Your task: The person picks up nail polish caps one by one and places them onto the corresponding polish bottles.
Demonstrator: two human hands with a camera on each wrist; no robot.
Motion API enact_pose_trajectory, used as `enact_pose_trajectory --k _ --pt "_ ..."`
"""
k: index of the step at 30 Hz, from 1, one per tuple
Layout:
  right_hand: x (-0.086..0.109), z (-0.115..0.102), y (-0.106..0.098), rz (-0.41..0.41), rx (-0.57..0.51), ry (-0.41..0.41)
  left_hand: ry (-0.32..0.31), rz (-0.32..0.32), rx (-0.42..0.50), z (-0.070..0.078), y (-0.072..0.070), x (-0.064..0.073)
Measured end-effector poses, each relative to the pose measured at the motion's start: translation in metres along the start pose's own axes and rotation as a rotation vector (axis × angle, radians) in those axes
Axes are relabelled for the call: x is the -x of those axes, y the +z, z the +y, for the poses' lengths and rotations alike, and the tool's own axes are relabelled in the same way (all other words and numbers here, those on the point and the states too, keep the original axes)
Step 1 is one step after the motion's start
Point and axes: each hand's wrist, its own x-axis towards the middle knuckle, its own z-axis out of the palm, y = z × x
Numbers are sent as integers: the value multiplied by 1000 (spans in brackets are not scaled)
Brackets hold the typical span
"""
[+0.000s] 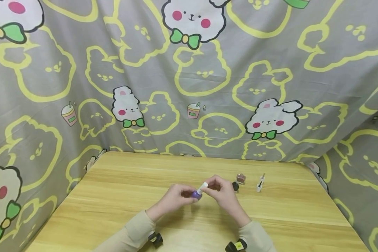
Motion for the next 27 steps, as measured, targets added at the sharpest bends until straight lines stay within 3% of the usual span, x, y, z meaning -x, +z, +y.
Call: enact_pose_trajectory --k 6,12,27 --pt "1 1 4 35 -7 -10 2 -3 -4 0 1 1" --pt "2 7 6 -4 -20 -22 6 -4 -4 -1 3 1" --pt "1 5 3 -86 -106 -109 -61 15 34 0 -1 0"
